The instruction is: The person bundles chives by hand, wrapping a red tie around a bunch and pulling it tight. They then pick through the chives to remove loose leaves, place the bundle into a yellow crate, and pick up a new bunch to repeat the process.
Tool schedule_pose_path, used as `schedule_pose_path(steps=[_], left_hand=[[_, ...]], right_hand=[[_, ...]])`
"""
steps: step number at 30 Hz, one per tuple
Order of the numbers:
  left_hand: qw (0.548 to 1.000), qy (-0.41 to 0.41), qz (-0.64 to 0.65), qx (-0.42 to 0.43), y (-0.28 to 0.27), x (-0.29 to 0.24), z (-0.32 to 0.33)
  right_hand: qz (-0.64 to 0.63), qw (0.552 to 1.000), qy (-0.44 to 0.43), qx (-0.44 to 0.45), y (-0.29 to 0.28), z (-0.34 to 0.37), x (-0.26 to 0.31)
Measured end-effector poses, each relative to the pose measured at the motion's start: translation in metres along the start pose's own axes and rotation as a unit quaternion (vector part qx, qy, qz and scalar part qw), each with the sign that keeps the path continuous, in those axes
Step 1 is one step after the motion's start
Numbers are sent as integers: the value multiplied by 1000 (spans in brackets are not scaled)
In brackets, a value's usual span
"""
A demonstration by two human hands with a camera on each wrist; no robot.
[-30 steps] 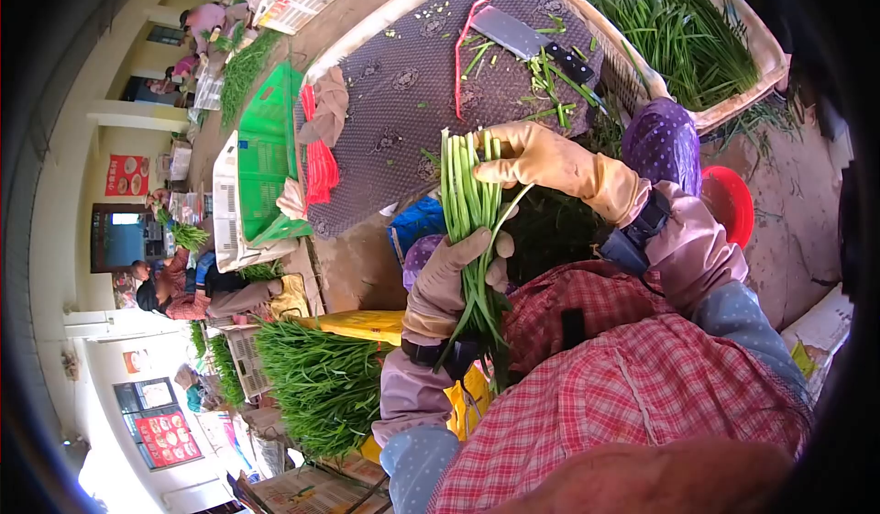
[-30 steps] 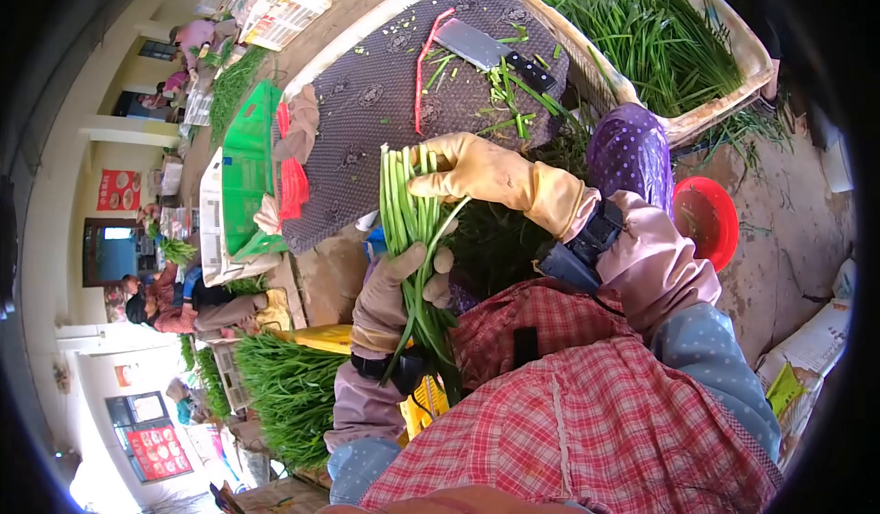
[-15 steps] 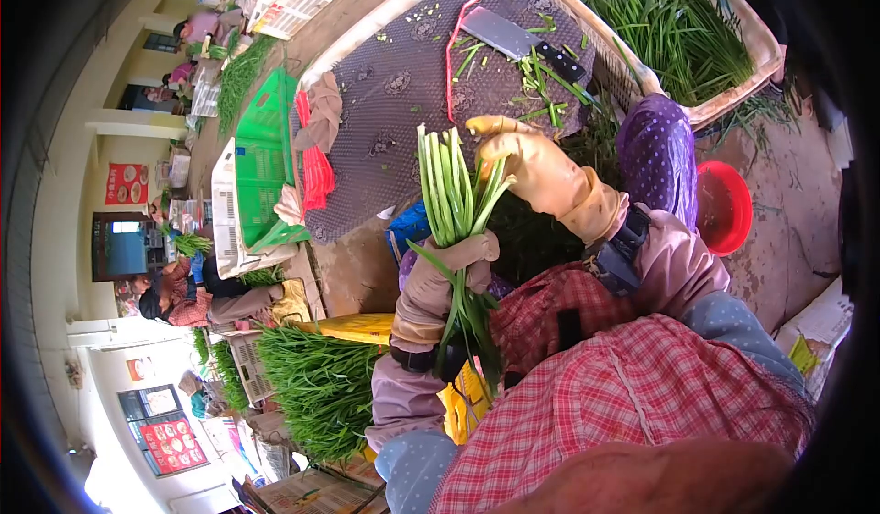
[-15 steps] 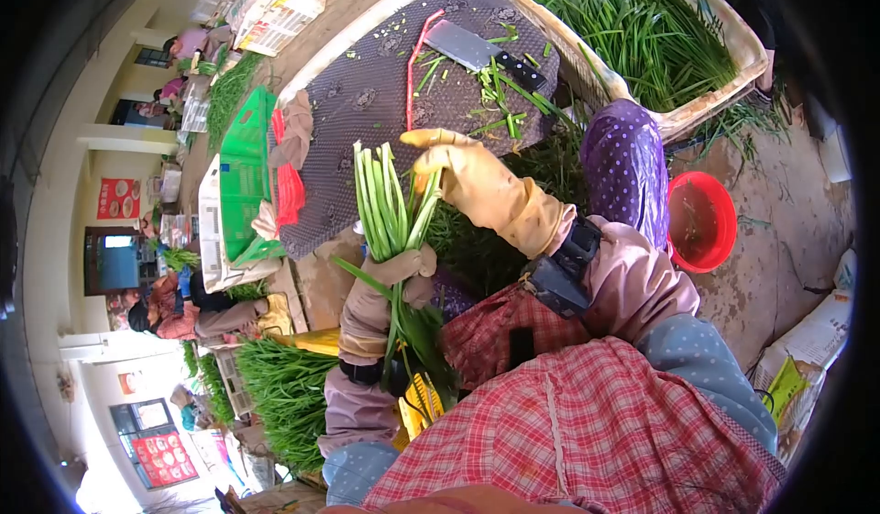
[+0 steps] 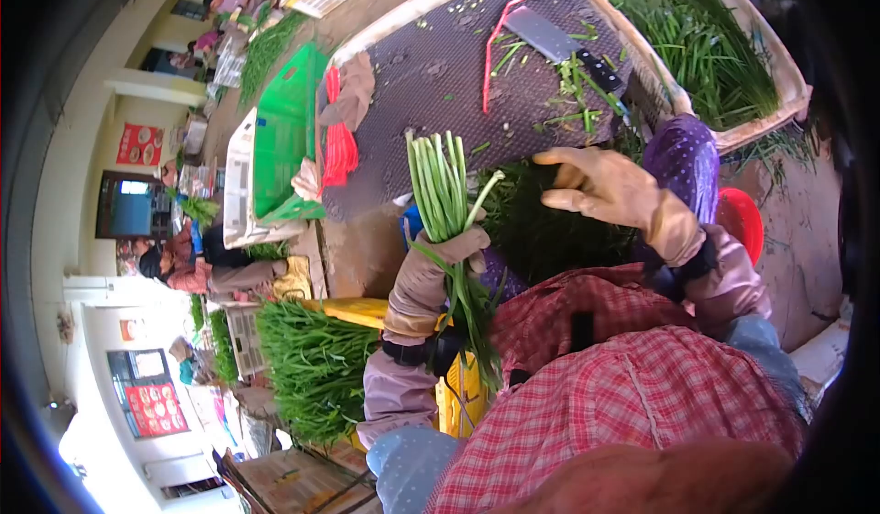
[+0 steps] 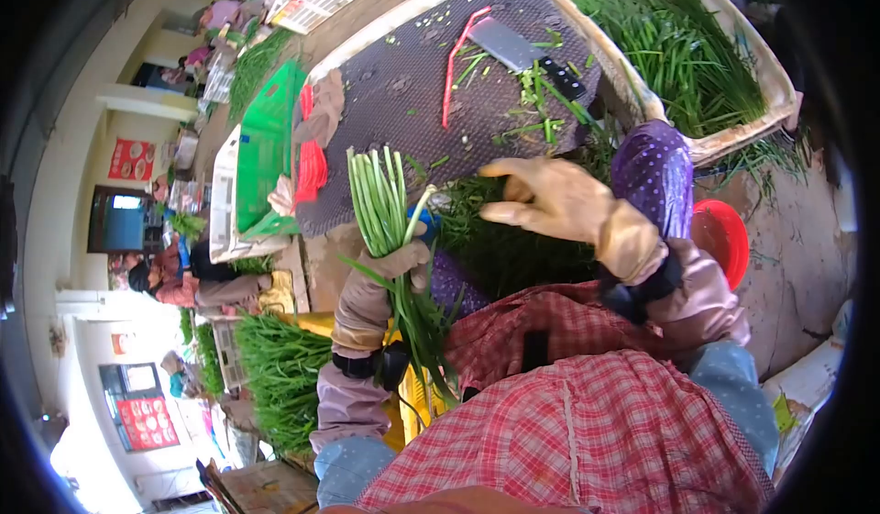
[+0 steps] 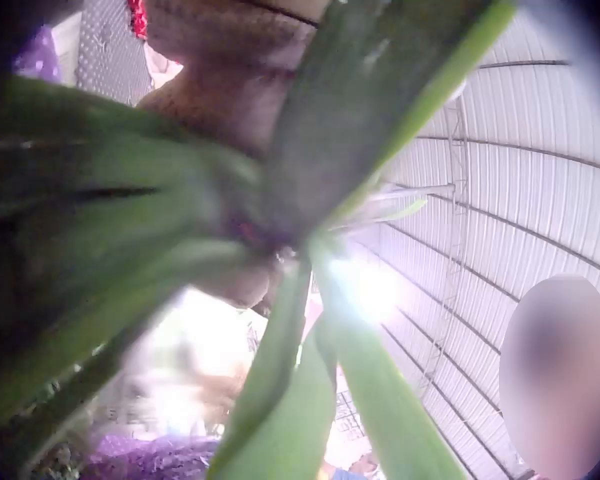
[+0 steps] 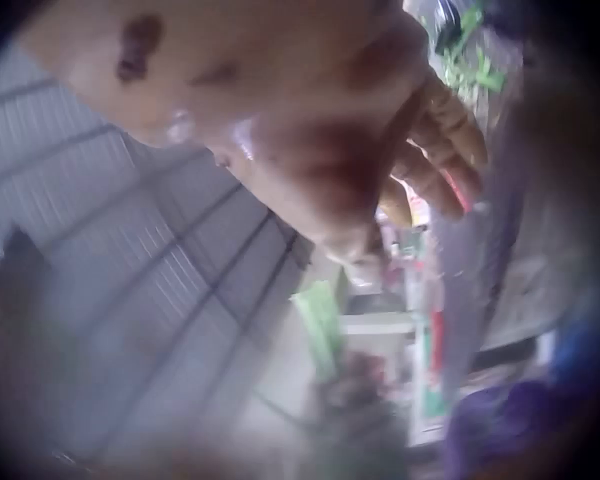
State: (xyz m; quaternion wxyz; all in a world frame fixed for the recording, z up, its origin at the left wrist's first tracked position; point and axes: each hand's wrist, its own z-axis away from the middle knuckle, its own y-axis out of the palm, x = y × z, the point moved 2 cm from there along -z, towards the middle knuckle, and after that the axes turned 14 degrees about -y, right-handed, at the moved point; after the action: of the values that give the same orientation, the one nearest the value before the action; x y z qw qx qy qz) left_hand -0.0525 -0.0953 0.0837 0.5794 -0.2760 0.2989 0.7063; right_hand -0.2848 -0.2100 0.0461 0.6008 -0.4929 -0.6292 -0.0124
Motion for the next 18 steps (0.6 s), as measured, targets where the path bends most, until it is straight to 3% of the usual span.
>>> schedule_pose_path(steps=[1, 3, 5, 6, 7, 9, 11, 13, 14, 15, 17, 18], left_hand=[[1000, -4, 1, 14, 5, 3, -4], [999, -10, -7, 37, 19, 0, -6], [998, 2, -5, 70, 25, -1, -8], [997, -8, 14, 81, 24, 0, -8], [997, -9, 17, 81, 24, 1, -9], [992, 1, 21, 122, 27, -1, -11], [994, -4, 22, 111, 35, -6, -13], [986, -14, 14, 165, 44, -12, -24], [982, -17, -3, 186, 56, -21, -22], [977, -13, -19, 210, 65, -23, -29], [974, 36, -39, 221, 85, -31, -38], [972, 39, -41, 227, 89, -36, -38]], right_hand=[[-170, 984, 49, -2, -3, -12, 19], [-301, 951, 10, -74, 17, -32, 21], [-422, 903, 17, -79, 25, -48, 11], [-469, 874, 25, -122, 22, -51, 10], [-459, 876, 55, -135, 16, -55, 5], [-482, 866, -26, -132, 23, -59, -8], [-437, 886, -71, -138, 25, -58, -10], [-653, 747, -41, -117, 14, -50, 4], [-703, 703, -57, -97, 19, -51, 0], [-711, 692, -52, -109, 10, -49, 13], [-648, 756, -57, -69, -13, -54, 25], [-575, 808, -117, -55, -29, -55, 27]])
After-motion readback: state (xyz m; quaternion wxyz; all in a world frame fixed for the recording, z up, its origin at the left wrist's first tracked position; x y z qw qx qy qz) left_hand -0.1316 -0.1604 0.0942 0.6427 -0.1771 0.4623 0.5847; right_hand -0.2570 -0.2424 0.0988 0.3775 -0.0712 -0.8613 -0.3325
